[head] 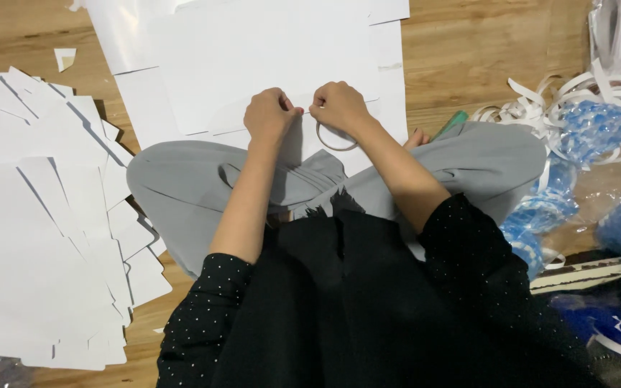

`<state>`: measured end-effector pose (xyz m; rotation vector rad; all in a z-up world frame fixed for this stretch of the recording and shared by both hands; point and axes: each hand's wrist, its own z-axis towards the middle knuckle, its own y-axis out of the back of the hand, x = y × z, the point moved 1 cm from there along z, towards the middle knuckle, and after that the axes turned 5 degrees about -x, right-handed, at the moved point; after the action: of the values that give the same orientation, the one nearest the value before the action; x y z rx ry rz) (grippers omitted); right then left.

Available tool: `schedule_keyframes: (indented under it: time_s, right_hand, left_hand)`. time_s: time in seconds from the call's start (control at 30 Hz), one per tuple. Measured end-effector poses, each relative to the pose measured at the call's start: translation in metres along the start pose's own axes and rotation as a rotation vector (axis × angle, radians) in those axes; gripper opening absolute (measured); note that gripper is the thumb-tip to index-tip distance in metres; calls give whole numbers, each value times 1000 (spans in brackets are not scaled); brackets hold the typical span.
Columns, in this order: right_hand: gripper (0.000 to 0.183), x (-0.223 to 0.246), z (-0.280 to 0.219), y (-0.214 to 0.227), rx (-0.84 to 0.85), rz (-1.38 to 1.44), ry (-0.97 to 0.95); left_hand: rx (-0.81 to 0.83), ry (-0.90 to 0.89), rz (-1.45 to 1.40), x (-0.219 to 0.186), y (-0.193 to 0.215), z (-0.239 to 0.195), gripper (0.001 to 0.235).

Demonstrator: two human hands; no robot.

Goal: Applying double-sided tape to paper sheets and peeling off the backing

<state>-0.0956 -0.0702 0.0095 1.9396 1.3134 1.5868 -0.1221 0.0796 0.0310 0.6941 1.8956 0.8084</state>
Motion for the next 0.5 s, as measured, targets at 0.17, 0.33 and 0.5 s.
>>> schedule_keyframes:
  time_s: [0.17,0.33,0.5]
  right_hand:
    - [16,12,-8,3,-84,-200,-43]
    - [32,16,-19,46,-95,-360,-96]
    - [18,-17,-28,83,-32,-135,-116]
  left_hand:
    - [-20,7,37,5,-12,5,22]
    - [-27,18,50,6,-13,7,24]
    - [-30,33,45,8,-15,6,26]
